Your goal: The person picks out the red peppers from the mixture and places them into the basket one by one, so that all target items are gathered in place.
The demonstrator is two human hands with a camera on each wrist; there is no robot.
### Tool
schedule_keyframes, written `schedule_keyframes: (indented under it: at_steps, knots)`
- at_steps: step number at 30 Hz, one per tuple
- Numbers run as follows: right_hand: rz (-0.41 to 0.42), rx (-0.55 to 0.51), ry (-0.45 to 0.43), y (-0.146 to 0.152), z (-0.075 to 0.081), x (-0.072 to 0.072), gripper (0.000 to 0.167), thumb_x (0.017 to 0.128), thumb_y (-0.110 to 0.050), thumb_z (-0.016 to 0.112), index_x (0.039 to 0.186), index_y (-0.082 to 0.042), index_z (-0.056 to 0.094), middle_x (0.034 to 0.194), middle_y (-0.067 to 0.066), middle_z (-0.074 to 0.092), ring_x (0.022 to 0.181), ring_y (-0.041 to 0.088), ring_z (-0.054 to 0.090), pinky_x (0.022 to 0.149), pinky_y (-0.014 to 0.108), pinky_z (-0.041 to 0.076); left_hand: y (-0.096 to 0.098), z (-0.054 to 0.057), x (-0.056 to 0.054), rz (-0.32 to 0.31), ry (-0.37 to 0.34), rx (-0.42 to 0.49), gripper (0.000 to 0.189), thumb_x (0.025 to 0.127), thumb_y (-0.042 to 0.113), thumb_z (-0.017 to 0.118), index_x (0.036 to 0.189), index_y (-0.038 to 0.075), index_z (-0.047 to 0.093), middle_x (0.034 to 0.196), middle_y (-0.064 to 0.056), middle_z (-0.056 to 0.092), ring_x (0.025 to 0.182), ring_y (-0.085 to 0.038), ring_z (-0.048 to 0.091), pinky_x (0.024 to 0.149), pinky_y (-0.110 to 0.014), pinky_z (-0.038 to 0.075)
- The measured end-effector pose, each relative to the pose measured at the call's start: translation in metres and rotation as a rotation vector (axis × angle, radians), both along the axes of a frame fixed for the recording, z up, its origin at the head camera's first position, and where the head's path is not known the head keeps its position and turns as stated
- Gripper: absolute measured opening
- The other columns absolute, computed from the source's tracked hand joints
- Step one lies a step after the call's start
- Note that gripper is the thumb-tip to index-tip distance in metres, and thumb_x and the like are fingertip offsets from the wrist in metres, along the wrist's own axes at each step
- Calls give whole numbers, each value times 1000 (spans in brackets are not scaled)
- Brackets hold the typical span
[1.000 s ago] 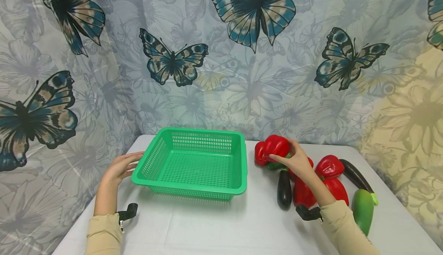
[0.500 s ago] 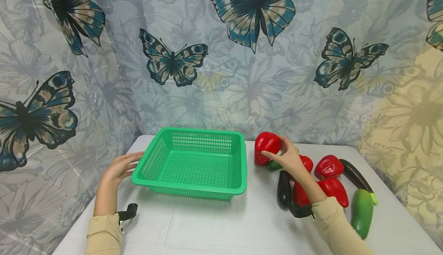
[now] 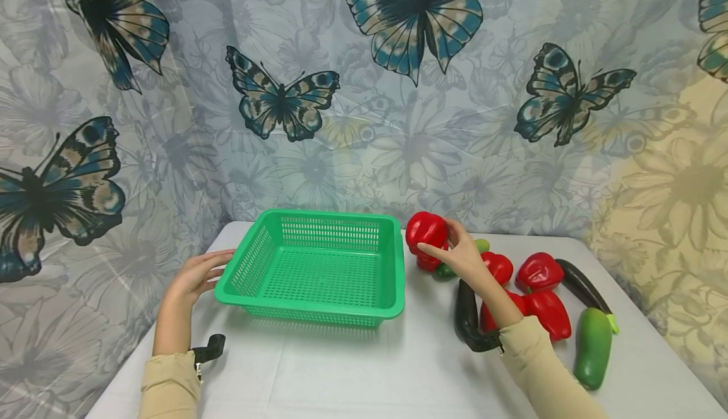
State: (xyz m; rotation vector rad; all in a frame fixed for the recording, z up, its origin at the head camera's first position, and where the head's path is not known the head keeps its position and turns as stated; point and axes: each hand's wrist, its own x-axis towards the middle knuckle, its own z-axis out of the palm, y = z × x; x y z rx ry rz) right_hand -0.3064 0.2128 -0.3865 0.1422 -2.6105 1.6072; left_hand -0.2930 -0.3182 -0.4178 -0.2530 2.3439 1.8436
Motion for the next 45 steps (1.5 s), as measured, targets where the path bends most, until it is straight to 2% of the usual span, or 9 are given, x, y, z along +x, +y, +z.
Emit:
schedule_keyframes:
  at_steps: [3,11,14,19,24,30,36,42,45]
  knots:
    - [1,-6,1,-5,2,-1,95,83,-42,76,153,-7,23,155,16,34,144,37,33,104,52,45,0,0,0,9,-2,0,56,91,45,68,138,17,58,112,20,56,115,-14,56,88,-25,53]
    - [15,-21,10,-19,7,-3,93,85,-38,75,153,-4,22,154,18,35,144,37,34,107,51,43,2,0,0,8,0,3,59,91,44,67,140,13,55,125,11,55,136,-36,43,91,-28,51]
    - [21,-21,16,-24,7,-5,92,85,-37,75,153,-4,23,154,18,36,143,37,35,106,52,43,1,1,0,4,1,6,57,92,43,66,139,14,56,124,12,55,132,-32,48,91,-28,51]
    - [34,-34,22,-33,9,-8,90,85,-38,76,152,-6,25,151,16,39,141,35,38,103,51,46,1,2,1,8,-3,0,56,91,45,67,138,16,57,114,18,56,116,-15,55,87,-25,52]
    - [47,-55,22,-40,11,-10,89,85,-37,75,152,-6,25,152,15,39,142,34,37,105,50,45,2,3,1,9,-4,4,56,90,45,68,138,17,57,112,19,56,114,-14,55,88,-25,52]
    - [64,-73,24,-49,12,-14,91,85,-35,76,152,-5,23,153,16,37,145,33,35,110,49,40,1,2,1,13,-6,17,54,89,45,69,136,18,60,103,23,57,102,-6,58,86,-25,52]
    - [66,-84,21,-57,14,-16,92,84,-37,76,152,-6,24,154,15,37,146,32,32,112,48,39,2,1,1,13,-13,12,56,90,45,69,137,17,58,107,22,56,110,-11,57,87,-25,52]
    - [91,-105,28,-65,27,-10,88,86,-32,75,152,-4,24,153,18,38,146,34,33,112,48,38,3,1,1,12,-13,22,56,91,44,68,139,17,56,116,17,56,135,-35,44,88,-25,52]
    - [87,-98,23,-69,28,-11,88,86,-33,75,151,-4,24,152,17,39,145,33,35,110,48,41,2,2,2,8,-11,18,57,91,44,68,139,16,56,113,19,56,125,-29,54,87,-25,52]
